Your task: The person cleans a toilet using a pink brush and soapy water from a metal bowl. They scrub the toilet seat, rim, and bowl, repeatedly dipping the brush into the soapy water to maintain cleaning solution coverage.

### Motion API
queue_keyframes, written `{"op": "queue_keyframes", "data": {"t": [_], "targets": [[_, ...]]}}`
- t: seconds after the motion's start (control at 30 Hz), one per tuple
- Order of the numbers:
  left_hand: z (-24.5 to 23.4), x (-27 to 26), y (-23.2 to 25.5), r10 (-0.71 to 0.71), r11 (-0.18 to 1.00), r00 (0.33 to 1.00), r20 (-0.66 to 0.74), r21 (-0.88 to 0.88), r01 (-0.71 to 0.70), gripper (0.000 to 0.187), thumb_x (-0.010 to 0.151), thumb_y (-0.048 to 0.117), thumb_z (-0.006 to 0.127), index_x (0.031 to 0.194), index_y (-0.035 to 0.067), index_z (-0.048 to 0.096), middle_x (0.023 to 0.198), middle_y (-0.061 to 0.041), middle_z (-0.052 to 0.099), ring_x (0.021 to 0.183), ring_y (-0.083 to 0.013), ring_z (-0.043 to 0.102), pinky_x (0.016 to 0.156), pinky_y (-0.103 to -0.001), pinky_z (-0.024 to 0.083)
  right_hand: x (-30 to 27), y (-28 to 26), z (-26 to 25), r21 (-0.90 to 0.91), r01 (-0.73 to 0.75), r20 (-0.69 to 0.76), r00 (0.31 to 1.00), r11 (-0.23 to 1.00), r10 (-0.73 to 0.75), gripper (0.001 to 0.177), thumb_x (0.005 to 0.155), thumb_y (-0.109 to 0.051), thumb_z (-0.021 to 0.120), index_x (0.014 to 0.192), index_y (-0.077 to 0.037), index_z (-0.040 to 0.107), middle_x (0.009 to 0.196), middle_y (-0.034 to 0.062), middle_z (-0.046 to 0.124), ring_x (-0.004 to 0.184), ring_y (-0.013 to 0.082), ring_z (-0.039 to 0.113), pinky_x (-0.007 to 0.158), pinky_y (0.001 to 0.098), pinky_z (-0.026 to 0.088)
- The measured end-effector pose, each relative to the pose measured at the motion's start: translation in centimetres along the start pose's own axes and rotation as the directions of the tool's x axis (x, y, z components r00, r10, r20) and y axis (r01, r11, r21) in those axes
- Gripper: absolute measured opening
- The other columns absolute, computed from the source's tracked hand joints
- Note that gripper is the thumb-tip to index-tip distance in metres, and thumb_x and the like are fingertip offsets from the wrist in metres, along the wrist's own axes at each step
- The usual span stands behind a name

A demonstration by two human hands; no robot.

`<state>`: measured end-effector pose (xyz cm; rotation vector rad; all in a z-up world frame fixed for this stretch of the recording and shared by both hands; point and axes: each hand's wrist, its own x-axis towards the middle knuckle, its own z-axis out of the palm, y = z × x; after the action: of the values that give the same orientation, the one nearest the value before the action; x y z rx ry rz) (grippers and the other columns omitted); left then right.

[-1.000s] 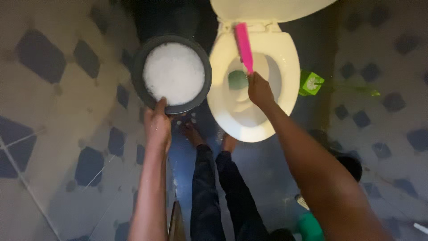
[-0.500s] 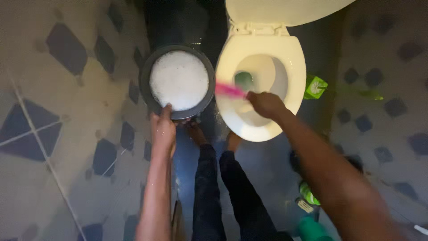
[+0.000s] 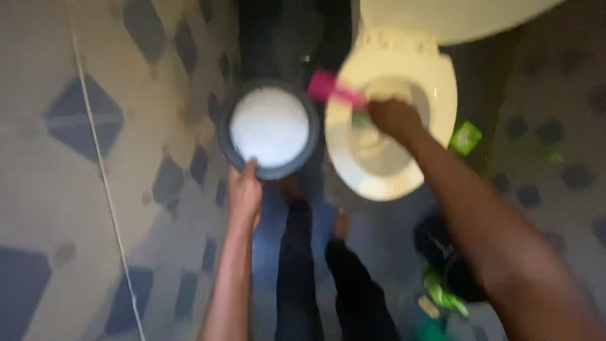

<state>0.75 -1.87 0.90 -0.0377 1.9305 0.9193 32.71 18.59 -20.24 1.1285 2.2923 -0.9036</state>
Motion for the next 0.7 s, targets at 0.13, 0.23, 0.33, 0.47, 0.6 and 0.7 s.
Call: {"op": "queue_keyframes", "data": {"t": [0.13, 0.23, 0.33, 0.47, 0.6, 0.7], "targets": [[-0.3, -1.5, 0.1, -0.095, 0.995, 0.995, -0.016, -0.014, 0.095, 0.057, 0.106, 0.025, 0.054, 0.150, -0.005, 0.035, 0.137, -0.022, 0.055, 0.120, -0.0261, 0.060, 0.100, -0.039, 0.050, -3.5, -0.2, -0.4, 0.008, -0.021, -0.023, 1.000, 1.000, 0.021, 0.039, 0.107, -0.039, 0.037, 0.114, -0.015, 0.067, 0.097, 0.0202, 0.073, 0.085, 0.0408, 0.071, 0.076, 0.0566, 0.054], [-0.6, -3.9, 0.3, 0.038, 0.960, 0.997, 0.075, -0.280, -0.015, 0.047, 0.101, 0.015, 0.051, 0.143, -0.004, 0.045, 0.128, -0.021, 0.062, 0.105, -0.0276, 0.067, 0.087, -0.041, 0.058, -6.7, -3.2, -2.0, -0.113, 0.036, 0.015, 0.999, 0.993, -0.035, 0.039, 0.106, -0.040, 0.037, 0.111, -0.016, 0.067, 0.096, 0.0191, 0.074, 0.085, 0.0404, 0.071, 0.075, 0.0562, 0.054], [-0.3, -5.5, -1.1, 0.052, 0.944, 0.995, 0.082, -0.330, -0.022, 0.039, 0.103, 0.013, 0.050, 0.137, -0.007, 0.049, 0.119, -0.023, 0.064, 0.094, -0.0284, 0.067, 0.081, -0.041, 0.057, -10.0, -4.6, -3.2, 0.028, -0.200, 0.141, 0.971, 0.979, 0.194, 0.047, 0.112, -0.044, 0.029, 0.116, -0.013, 0.063, 0.087, 0.0238, 0.074, 0.083, 0.0427, 0.072, 0.078, 0.0543, 0.054], [-0.7, -7.6, -4.1, 0.001, 0.936, 0.999, 0.037, -0.351, 0.012, 0.037, 0.102, 0.014, 0.050, 0.135, -0.002, 0.048, 0.114, -0.018, 0.067, 0.092, -0.0263, 0.069, 0.081, -0.039, 0.059, -11.4, -3.8, -0.2, -0.205, 0.051, 0.083, 0.996, 0.977, -0.034, 0.049, 0.103, -0.048, 0.030, 0.121, -0.016, 0.062, 0.093, 0.0217, 0.073, 0.085, 0.0434, 0.071, 0.073, 0.0568, 0.055], [-1.1, -9.5, -8.5, -0.056, 0.950, 0.998, -0.012, -0.308, 0.050, 0.039, 0.098, 0.015, 0.051, 0.134, 0.000, 0.051, 0.112, -0.019, 0.069, 0.086, -0.0298, 0.070, 0.069, -0.043, 0.050, -10.5, 0.3, 4.2, -0.074, -0.010, 0.044, 0.999, 0.997, 0.013, 0.053, 0.111, -0.049, 0.025, 0.116, -0.014, 0.064, 0.093, 0.0258, 0.071, 0.084, 0.0469, 0.069, 0.080, 0.0565, 0.053], [-2.4, -11.3, -12.9, -0.117, 0.961, 0.992, -0.054, -0.260, 0.099, 0.038, 0.106, 0.020, 0.055, 0.136, -0.004, 0.058, 0.112, -0.021, 0.068, 0.086, -0.0237, 0.057, 0.071, -0.040, 0.045, -14.1, -1.2, 5.9, -0.143, 0.066, 0.191, 0.981, 0.987, -0.038, 0.054, 0.107, -0.052, 0.028, 0.110, -0.015, 0.068, 0.097, 0.0226, 0.074, 0.088, 0.0431, 0.072, 0.083, 0.0544, 0.054]]}}
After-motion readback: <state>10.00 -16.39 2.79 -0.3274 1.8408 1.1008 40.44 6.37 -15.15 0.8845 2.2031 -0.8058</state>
